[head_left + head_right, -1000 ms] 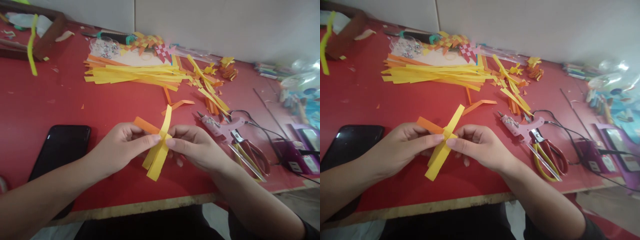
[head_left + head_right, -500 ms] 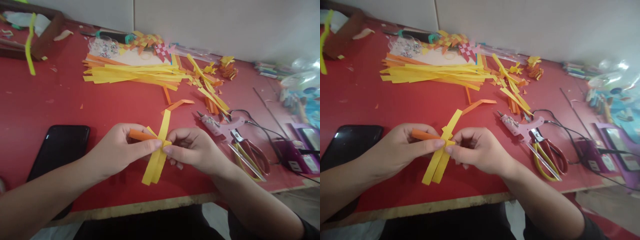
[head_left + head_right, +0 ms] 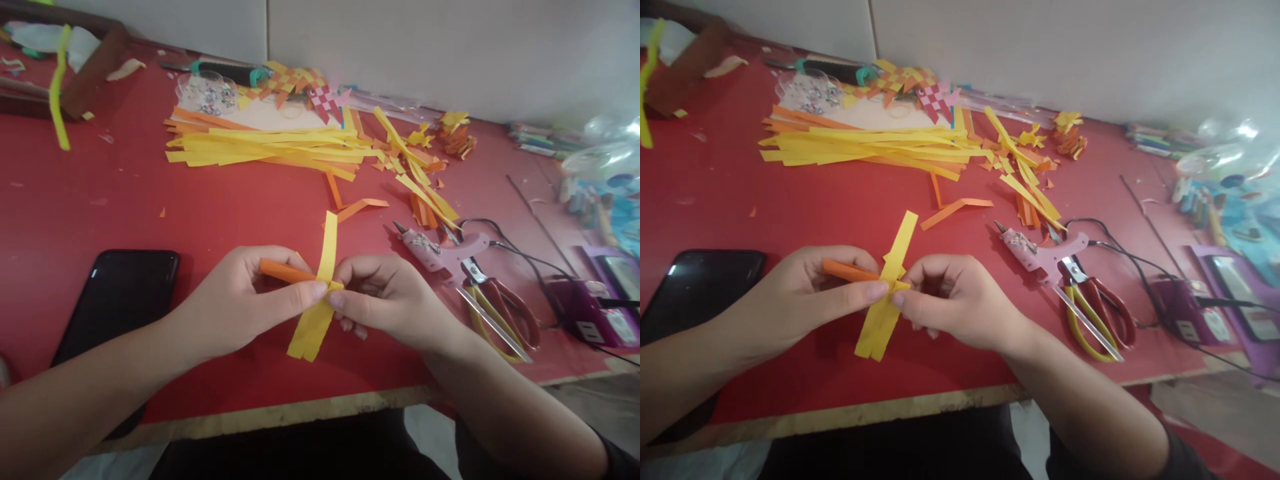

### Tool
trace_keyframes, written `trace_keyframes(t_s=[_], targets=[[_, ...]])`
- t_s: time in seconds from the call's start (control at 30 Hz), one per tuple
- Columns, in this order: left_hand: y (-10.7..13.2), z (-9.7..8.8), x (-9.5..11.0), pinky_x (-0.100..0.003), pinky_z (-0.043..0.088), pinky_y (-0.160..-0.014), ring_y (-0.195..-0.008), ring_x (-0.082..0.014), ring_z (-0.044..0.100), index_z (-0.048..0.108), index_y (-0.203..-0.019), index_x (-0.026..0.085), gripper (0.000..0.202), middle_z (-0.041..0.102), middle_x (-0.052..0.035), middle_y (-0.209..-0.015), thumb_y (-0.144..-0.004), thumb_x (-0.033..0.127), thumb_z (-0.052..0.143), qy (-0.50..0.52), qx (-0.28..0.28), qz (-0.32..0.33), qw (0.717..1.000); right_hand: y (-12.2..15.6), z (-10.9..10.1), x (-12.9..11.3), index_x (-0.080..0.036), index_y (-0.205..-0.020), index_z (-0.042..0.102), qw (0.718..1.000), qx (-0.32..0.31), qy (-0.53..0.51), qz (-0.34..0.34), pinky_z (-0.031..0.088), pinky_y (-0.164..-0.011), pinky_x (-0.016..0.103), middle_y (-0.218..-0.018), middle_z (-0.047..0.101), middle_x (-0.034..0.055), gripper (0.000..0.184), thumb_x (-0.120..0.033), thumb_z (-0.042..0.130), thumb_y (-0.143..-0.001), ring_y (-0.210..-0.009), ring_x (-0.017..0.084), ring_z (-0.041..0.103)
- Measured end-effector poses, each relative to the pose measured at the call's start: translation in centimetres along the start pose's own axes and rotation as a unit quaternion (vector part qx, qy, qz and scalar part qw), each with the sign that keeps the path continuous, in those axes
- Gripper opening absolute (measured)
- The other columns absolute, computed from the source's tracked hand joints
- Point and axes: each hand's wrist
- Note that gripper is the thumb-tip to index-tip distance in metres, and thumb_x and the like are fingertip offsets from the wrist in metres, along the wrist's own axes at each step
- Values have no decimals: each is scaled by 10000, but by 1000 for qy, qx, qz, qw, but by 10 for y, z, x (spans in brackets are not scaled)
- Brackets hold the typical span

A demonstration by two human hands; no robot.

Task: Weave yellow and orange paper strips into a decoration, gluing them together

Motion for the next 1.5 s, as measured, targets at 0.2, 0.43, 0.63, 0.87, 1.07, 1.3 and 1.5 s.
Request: trace_keyframes(t_s=[0.2,0.43,0.63,0.87,1.07,1.3,1.5], targets=[[0,0,-1,-173,326,-488,-552,-70,460,648,-666,190,228,532,56,-597,-800,355,730,-1,6,17,1000,0,0,3,-143,-719,641,1000,-10,-13,-5,424,-427,136,-581,617,-34,204,-240,819,-725,-444,38,520],[-3,0,-4,-211,409,-585,-651,-109,555,694,-705,194,223,623,24,-678,-797,390,741,50,2,-10,999,-2,-3,8,-153,-760,685,997,-13,-59,-49,462,-442,165,-631,627,-3,226,-357,690,-860,-546,87,584],[-2,0,-4,-205,287,-491,-536,-73,399,686,-648,179,233,484,47,-568,-778,364,743,18,8,-12,1000,-2,1,6,-150,-735,660,997,25,14,-66,384,-418,172,-552,562,-45,191,-292,782,-774,-436,50,488],[-2,1,0,-207,287,-482,-531,-76,383,665,-620,176,263,459,48,-573,-769,371,759,21,2,-15,1000,-2,4,5,-161,-701,627,995,32,26,-96,342,-413,183,-532,515,-60,218,-293,788,-765,-434,51,451],[-3,2,-4,-204,472,-639,-655,-93,560,678,-713,185,197,599,37,-688,-771,339,787,147,-37,-41,988,-2,0,11,-172,-708,654,990,22,-50,-128,436,-454,203,-623,610,-3,327,-431,625,-905,-529,95,559],[-1,2,-4,-214,487,-580,-551,-84,548,658,-709,158,333,592,25,-628,-759,463,781,227,-144,-106,957,-3,3,11,-258,-1051,689,984,-2,-41,-173,554,-820,269,-1007,660,23,212,-334,715,-855,-872,129,647],[-1,3,0,-217,501,-663,-649,-91,547,675,-764,165,281,587,22,-708,-718,396,827,235,-154,-157,947,-6,-1,10,-225,-934,727,975,-83,-19,-206,572,-845,292,-1130,565,48,83,-266,699,-866,-936,137,633]])
Point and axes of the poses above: each hand's wrist, its own y-axis away from the middle knuckle, its own z-axis out of the palm, x = y × z
